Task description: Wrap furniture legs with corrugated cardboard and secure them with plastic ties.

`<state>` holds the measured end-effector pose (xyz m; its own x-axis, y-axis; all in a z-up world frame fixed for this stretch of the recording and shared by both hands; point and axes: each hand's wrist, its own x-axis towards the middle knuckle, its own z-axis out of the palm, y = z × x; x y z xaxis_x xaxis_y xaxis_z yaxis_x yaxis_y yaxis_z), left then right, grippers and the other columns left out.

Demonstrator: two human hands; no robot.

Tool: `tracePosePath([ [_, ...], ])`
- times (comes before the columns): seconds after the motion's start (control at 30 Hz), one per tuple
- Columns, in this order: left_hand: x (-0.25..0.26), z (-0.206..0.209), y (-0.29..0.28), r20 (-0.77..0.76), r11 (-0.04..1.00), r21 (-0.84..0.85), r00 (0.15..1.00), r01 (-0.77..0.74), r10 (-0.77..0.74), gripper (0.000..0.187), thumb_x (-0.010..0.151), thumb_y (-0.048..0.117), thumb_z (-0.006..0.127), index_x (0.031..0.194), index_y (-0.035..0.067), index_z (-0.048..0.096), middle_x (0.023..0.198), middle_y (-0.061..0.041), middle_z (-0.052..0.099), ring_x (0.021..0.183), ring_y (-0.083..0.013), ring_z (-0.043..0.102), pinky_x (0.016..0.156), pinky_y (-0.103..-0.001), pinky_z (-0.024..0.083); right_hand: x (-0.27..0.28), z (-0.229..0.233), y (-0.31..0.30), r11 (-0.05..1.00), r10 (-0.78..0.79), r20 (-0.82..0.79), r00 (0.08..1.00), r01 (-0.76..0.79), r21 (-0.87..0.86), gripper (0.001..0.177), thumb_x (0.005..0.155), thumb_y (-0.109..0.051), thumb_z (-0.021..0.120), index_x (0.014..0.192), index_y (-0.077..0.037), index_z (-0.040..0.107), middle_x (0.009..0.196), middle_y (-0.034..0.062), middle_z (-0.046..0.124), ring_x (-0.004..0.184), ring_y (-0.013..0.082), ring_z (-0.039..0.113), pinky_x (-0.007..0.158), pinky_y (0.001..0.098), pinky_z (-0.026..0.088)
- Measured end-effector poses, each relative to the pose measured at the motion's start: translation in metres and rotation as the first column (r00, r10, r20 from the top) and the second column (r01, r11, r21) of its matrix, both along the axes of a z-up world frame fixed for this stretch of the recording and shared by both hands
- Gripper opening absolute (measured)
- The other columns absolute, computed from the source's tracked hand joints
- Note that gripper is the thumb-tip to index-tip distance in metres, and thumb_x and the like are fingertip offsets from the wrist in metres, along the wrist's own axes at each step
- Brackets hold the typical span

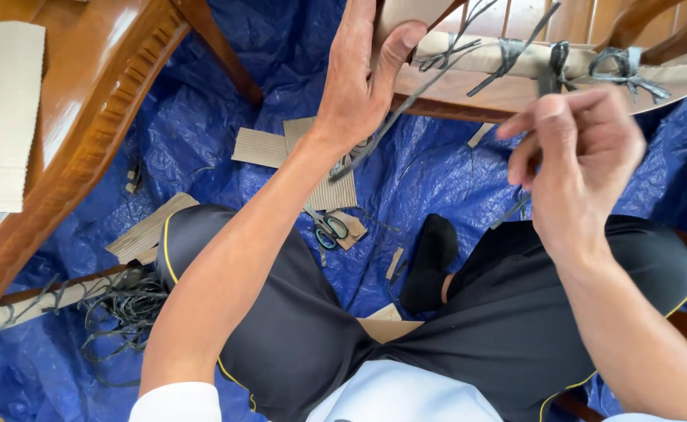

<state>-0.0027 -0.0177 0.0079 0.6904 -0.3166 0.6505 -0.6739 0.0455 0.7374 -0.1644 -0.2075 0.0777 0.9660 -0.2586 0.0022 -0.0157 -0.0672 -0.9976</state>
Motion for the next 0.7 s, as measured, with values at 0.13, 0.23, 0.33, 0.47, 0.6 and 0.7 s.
tracePosePath([
  [0.13, -0.002, 0.005, -0.001, 0.024, 0.999, -0.018, 0.999, 0.028, -0.027, 0.047, 0.118, 0.045, 0.052, 0.145, 0.008, 0.042, 0.132, -0.011, 0.06, 0.118, -0.0244, 0.064, 0.102, -0.033, 0.054, 0.012, 0.018, 0.012, 0.95, 0.019, 0.489, 0.872, 0.136, -0.28, 0.018, 0.116, -0.006, 0.053, 0.1, 0.001, 0.05, 0.112, 0.0174, 0.073, 0.062, 0.0102, 0.066, 0.048, 0.0203, 0.05],
  [0.23, -0.003, 0.007, 0.001, 0.006, 1.0, 0.001, 1.0, 0.019, -0.019, 0.04, 0.119, 0.043, 0.054, 0.139, 0.009, 0.047, 0.125, -0.009, 0.061, 0.114, -0.0224, 0.065, 0.1, -0.032, 0.055, 0.021, 0.021, 0.014, 0.807, 0.058, 0.498, 0.865, 0.254, -0.534, 0.02, 0.115, 0.0, 0.057, 0.096, -0.002, 0.049, 0.114, 0.0195, 0.075, 0.073, 0.0137, 0.074, 0.052, 0.0216, 0.051],
  [0.33, -0.005, 0.01, 0.0, 0.029, 1.0, -0.008, 0.999, 0.022, -0.021, 0.039, 0.118, 0.043, 0.054, 0.138, 0.01, 0.047, 0.125, -0.009, 0.059, 0.115, -0.0211, 0.065, 0.099, -0.031, 0.055, 0.028, 0.028, 0.012, 0.413, 0.025, 0.366, 0.93, 0.324, -0.851, 0.031, 0.111, -0.004, 0.074, 0.088, 0.001, 0.055, 0.069, 0.0148, 0.068, 0.052, 0.0191, 0.064, 0.049, 0.0349, 0.043],
  [0.47, -0.008, 0.013, 0.003, -0.003, 0.999, -0.02, 1.0, 0.029, -0.03, 0.037, 0.117, 0.041, 0.055, 0.137, 0.01, 0.047, 0.122, -0.007, 0.061, 0.112, -0.0193, 0.065, 0.098, -0.03, 0.055, 0.042, 0.022, -0.002, 0.417, 0.07, 0.43, 0.9, 0.365, -0.832, 0.024, 0.114, 0.001, 0.067, 0.092, 0.001, 0.056, 0.078, 0.0103, 0.069, 0.066, 0.0149, 0.07, 0.053, 0.0275, 0.05],
  [0.6, -0.008, 0.014, 0.0, 0.026, 0.999, -0.029, 0.999, 0.029, -0.028, 0.035, 0.119, 0.038, 0.056, 0.139, 0.01, 0.047, 0.123, -0.007, 0.06, 0.115, -0.0189, 0.064, 0.1, -0.03, 0.054, 0.067, 0.029, 0.004, 0.337, 0.161, 0.572, 0.804, 0.5, -0.798, 0.008, 0.111, -0.002, 0.058, 0.104, 0.002, 0.06, 0.087, 0.0101, 0.073, 0.078, 0.0203, 0.074, 0.067, 0.0342, 0.053],
  [0.7, -0.006, 0.014, -0.002, 0.015, 1.0, -0.026, 1.0, 0.018, -0.017, 0.035, 0.119, 0.036, 0.056, 0.141, 0.01, 0.047, 0.123, -0.007, 0.06, 0.114, -0.0188, 0.064, 0.099, -0.03, 0.054, 0.092, 0.024, 0.004, 0.303, 0.171, 0.537, 0.826, 0.474, -0.826, 0.01, 0.108, -0.005, 0.062, 0.102, 0.003, 0.066, 0.07, 0.0105, 0.068, 0.065, 0.0266, 0.068, 0.071, 0.0473, 0.05],
])
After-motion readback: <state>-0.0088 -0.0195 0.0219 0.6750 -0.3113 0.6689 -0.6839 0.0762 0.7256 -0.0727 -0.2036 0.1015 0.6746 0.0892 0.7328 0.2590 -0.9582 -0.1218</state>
